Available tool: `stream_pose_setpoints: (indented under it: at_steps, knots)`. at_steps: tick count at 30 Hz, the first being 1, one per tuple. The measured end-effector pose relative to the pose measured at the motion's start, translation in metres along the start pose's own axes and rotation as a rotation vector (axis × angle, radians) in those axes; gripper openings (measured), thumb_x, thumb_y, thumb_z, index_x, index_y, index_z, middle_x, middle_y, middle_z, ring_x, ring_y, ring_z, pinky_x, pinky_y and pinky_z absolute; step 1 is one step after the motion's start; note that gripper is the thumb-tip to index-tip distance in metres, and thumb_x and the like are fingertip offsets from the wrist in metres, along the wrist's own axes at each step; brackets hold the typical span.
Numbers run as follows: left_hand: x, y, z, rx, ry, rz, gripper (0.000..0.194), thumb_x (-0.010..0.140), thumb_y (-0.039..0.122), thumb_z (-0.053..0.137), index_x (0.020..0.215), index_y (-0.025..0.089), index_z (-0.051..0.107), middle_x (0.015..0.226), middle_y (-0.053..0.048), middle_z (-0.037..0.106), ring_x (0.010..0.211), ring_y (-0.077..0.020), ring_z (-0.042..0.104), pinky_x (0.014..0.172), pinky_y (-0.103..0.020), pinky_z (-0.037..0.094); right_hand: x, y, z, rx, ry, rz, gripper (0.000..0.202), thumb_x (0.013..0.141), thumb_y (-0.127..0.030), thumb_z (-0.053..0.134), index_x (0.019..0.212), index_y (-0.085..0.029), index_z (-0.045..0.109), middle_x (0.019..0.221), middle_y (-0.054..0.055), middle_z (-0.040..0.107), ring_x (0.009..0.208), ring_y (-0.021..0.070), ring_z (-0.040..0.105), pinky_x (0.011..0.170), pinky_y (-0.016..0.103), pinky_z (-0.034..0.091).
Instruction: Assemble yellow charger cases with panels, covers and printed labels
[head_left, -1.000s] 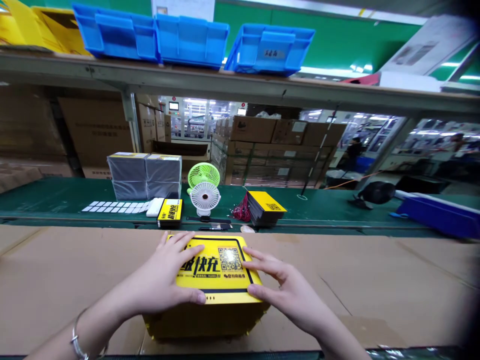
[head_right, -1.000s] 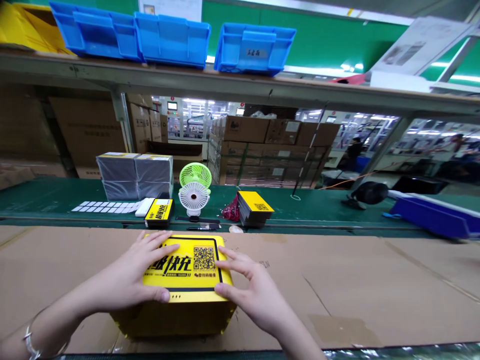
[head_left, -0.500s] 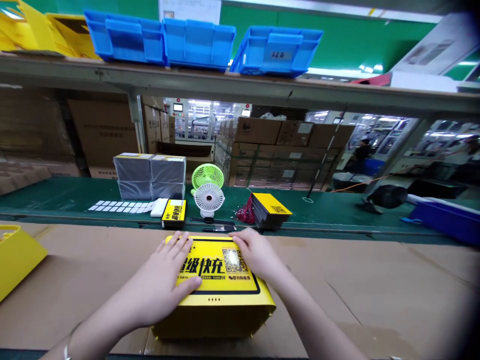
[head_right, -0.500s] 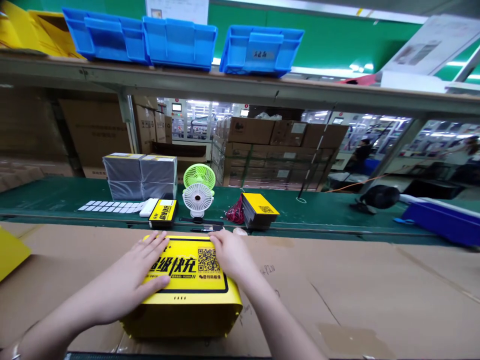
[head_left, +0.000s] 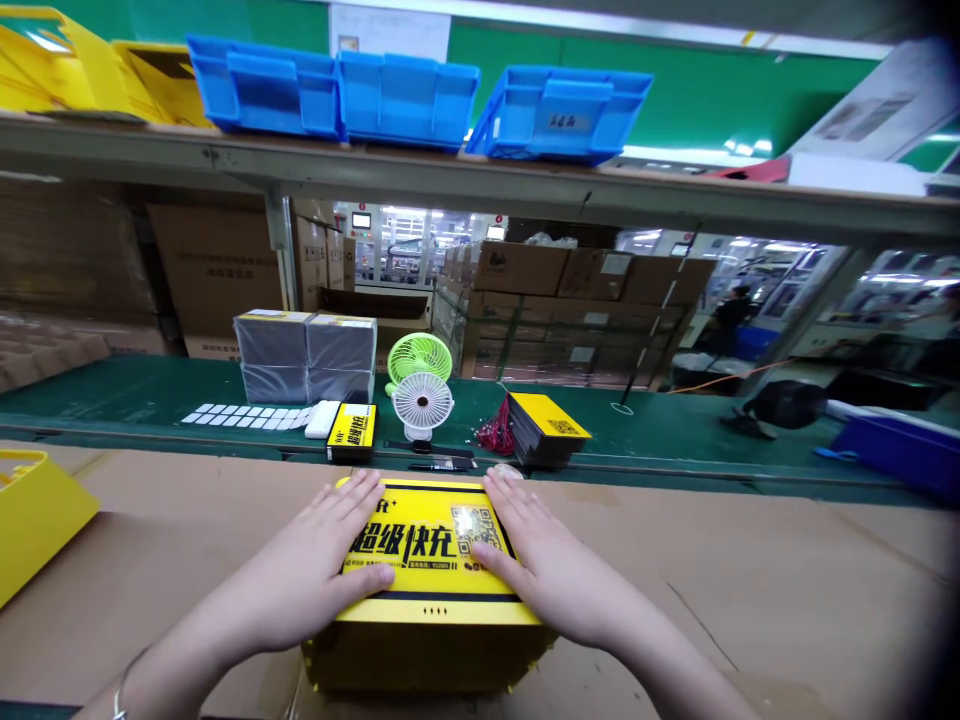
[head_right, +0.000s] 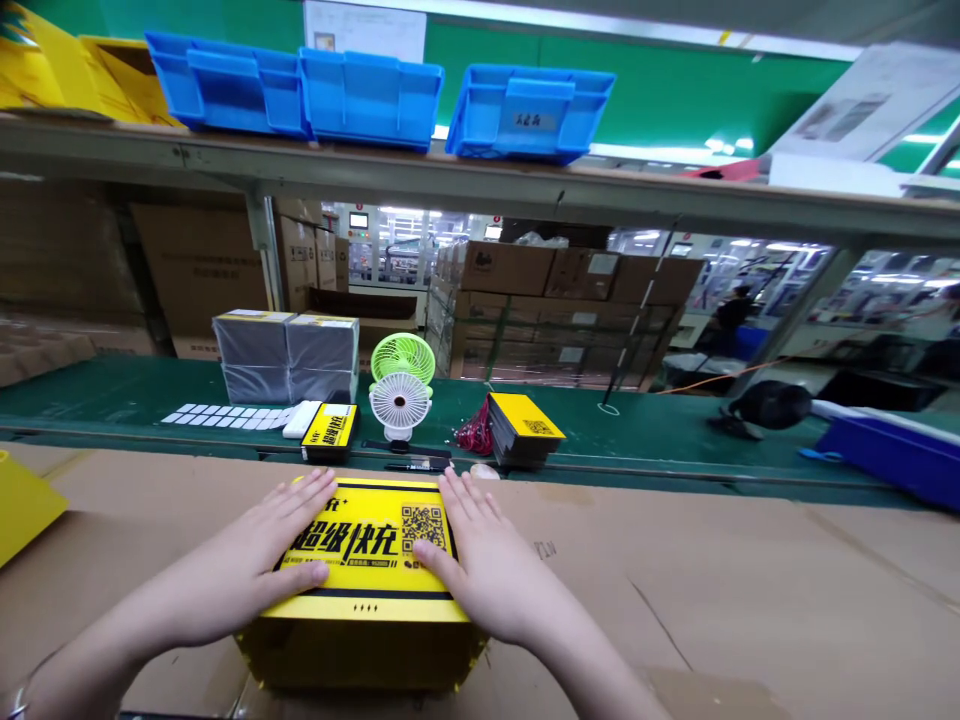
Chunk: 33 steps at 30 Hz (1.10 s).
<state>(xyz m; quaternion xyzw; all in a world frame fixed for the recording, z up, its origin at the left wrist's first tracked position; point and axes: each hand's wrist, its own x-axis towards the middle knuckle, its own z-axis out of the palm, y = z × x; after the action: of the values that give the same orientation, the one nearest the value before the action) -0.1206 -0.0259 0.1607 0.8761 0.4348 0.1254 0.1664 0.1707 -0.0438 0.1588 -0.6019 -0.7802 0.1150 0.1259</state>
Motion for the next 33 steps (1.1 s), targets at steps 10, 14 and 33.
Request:
stream_pose_setpoints:
  at_steps: [10,14,33]
  knots:
    - [0.021,0.029,0.009,0.028,-0.032,0.112,0.080,0.079,0.068,0.040,0.143,0.028,0.014,0.150,-0.004,0.013,0.138,-0.0268,0.011,0.112,-0.051,0.010,0.003,-0.047,0.005,-0.008,-0.119,-0.259,0.071,0.089,-0.059,0.035,0.144,-0.019,0.015,0.149,0.003,0.006,0.137,0.0244,0.006,0.113,0.045,0.009]
    - [0.000,0.003,-0.002,-0.037,-0.032,0.017,0.073,0.082,0.065,0.042,0.142,0.032,0.016,0.151,0.002,0.010,0.138,-0.0239,0.008,0.113,-0.047,0.009,-0.010,-0.005,-0.006,0.107,-0.103,-0.147,0.077,0.082,-0.061,0.048,0.144,-0.028,0.015,0.150,-0.001,0.009,0.137,0.0256,0.006,0.113,0.046,0.009]
    - [-0.020,-0.015,0.019,-0.450,0.098,-0.113,0.055,0.089,0.050,0.041,0.140,0.039,0.023,0.152,0.009,0.009,0.139,-0.0198,0.000,0.114,-0.046,0.004,0.025,0.024,0.019,0.546,0.241,0.145,0.057,0.083,-0.048,0.052,0.134,-0.025,0.043,0.129,0.009,0.050,0.111,0.0256,0.051,0.089,0.037,0.046]
